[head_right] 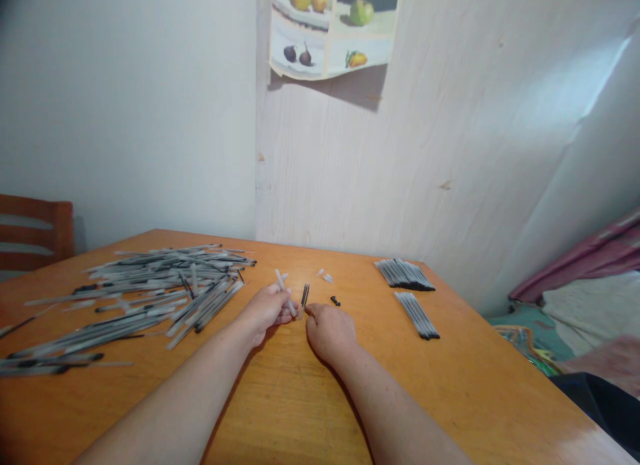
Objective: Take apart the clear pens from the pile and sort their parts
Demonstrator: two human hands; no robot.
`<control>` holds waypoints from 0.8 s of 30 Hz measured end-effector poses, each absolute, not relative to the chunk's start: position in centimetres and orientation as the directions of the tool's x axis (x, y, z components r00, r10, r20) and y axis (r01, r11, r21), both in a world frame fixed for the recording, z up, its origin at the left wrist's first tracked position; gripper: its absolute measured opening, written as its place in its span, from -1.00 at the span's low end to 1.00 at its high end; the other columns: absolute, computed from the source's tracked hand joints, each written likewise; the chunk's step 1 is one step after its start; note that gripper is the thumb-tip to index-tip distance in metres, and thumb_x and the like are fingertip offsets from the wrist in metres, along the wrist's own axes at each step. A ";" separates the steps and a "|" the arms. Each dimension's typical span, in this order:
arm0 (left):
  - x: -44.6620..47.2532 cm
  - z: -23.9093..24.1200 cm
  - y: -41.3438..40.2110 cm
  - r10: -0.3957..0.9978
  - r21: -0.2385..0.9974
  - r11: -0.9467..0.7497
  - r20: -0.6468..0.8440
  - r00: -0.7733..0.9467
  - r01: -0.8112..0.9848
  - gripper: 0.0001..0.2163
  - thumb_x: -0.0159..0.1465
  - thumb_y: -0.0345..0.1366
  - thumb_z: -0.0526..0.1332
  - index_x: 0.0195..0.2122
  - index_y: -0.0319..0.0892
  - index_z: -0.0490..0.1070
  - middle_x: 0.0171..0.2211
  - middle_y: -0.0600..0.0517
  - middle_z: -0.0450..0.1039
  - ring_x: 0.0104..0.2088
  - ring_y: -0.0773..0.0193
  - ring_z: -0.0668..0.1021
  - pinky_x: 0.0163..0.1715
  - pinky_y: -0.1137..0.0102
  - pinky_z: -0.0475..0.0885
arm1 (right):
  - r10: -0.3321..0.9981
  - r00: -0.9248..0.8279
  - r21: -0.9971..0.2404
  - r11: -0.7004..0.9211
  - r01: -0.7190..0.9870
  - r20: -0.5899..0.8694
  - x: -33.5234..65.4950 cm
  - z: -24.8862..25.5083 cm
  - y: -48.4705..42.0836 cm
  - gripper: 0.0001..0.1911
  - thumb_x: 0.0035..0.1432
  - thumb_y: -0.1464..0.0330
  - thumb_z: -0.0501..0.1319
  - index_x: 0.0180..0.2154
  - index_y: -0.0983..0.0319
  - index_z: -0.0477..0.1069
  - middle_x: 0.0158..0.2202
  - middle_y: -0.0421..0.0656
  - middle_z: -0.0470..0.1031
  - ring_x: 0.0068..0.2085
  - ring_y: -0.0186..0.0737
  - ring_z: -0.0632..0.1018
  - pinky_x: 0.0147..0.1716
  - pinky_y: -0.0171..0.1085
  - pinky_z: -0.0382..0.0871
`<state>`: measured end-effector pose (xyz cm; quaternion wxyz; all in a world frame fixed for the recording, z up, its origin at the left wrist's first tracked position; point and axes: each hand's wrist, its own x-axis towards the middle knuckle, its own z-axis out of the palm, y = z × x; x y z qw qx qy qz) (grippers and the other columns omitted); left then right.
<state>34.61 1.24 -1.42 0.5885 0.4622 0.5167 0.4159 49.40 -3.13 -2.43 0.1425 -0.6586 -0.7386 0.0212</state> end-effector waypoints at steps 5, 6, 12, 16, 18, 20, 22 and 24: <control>34.6 -1.6 1.5 0.965 0.973 0.231 -0.227 0.129 -0.013 -0.77 0.35 -0.26 0.06 -0.03 -0.20 0.32 -0.37 -0.06 0.52 -0.42 0.31 0.58 -0.37 0.44 0.46 | 0.982 -0.084 -0.232 0.123 0.965 0.169 49.3 -2.2 -3.2 -0.59 0.24 0.34 0.00 0.00 -0.01 0.50 -0.07 -0.16 0.60 -0.09 -0.08 0.58 -0.19 -0.22 0.34; 34.6 -1.7 1.5 0.965 0.973 0.230 -0.227 0.128 -0.009 -0.80 0.35 -0.26 0.06 -0.06 -0.21 0.32 -0.37 -0.07 0.52 -0.42 0.31 0.58 -0.37 0.44 0.46 | 0.983 -0.079 -0.233 0.118 0.965 0.167 49.3 -2.2 -3.2 -0.59 0.24 0.34 0.00 0.01 0.00 0.50 -0.07 -0.15 0.60 -0.09 -0.08 0.58 -0.19 -0.22 0.34; 34.0 -1.2 1.4 0.975 0.981 0.193 -0.194 0.106 0.013 -0.83 0.34 -0.25 0.07 -0.13 -0.19 0.33 -0.37 -0.05 0.52 -0.49 0.37 0.55 -0.46 0.50 0.41 | 0.977 -0.036 -0.268 0.092 0.959 0.208 49.7 -2.8 -2.9 -0.60 0.21 0.33 0.02 -0.02 0.06 0.52 -0.10 -0.10 0.61 -0.10 -0.06 0.58 -0.18 -0.21 0.34; 32.6 -0.4 2.0 0.997 0.994 0.080 -0.079 -0.018 0.080 -0.80 0.32 -0.19 0.08 -0.22 -0.21 0.36 -0.41 -0.04 0.51 -0.56 0.37 0.48 -0.58 0.52 0.28 | 0.976 -0.025 -0.302 0.091 0.949 0.216 50.0 -3.2 -2.6 -0.62 0.20 0.34 0.02 -0.06 0.08 0.53 -0.11 -0.11 0.62 -0.09 -0.07 0.58 -0.17 -0.20 0.34; 31.7 -0.4 2.6 0.994 0.986 -0.007 0.025 -0.107 0.165 -0.77 0.31 -0.17 0.08 -0.27 -0.23 0.41 -0.44 -0.03 0.50 -0.55 0.36 0.47 -0.56 0.50 0.27 | 0.978 -0.023 -0.312 0.089 0.946 0.208 50.1 -3.2 -2.6 -0.62 0.19 0.34 0.02 -0.08 0.08 0.54 -0.12 -0.11 0.62 -0.09 -0.07 0.58 -0.17 -0.20 0.34; 30.8 -0.6 3.3 0.970 0.950 -0.081 0.144 -0.195 0.302 -0.73 0.29 -0.15 0.09 -0.31 -0.23 0.47 -0.44 -0.03 0.51 -0.49 0.31 0.49 -0.52 0.48 0.28 | 0.978 -0.022 -0.316 0.088 0.945 0.208 50.2 -3.1 -2.6 -0.62 0.18 0.35 0.02 -0.09 0.09 0.55 -0.12 -0.12 0.62 -0.09 -0.07 0.57 -0.18 -0.20 0.34; 29.9 -1.1 4.0 0.944 0.888 -0.120 0.241 -0.227 0.444 -0.72 0.28 -0.14 0.10 -0.27 -0.20 0.53 -0.38 -0.04 0.56 -0.39 0.24 0.54 -0.46 0.45 0.28 | 0.978 -0.023 -0.318 0.090 0.944 0.209 50.2 -3.0 -2.7 -0.62 0.18 0.35 0.02 -0.10 0.09 0.55 -0.12 -0.12 0.62 -0.08 -0.07 0.57 -0.18 -0.20 0.33; 29.1 -1.6 4.5 0.934 0.813 -0.114 0.283 -0.217 0.571 -0.70 0.28 -0.14 0.09 -0.19 -0.16 0.56 -0.28 -0.05 0.59 -0.29 0.18 0.57 -0.40 0.43 0.30 | 0.978 -0.026 -0.322 0.093 0.942 0.205 50.3 -3.0 -2.7 -0.63 0.18 0.35 0.02 -0.10 0.09 0.55 -0.12 -0.12 0.62 -0.09 -0.08 0.57 -0.18 -0.21 0.33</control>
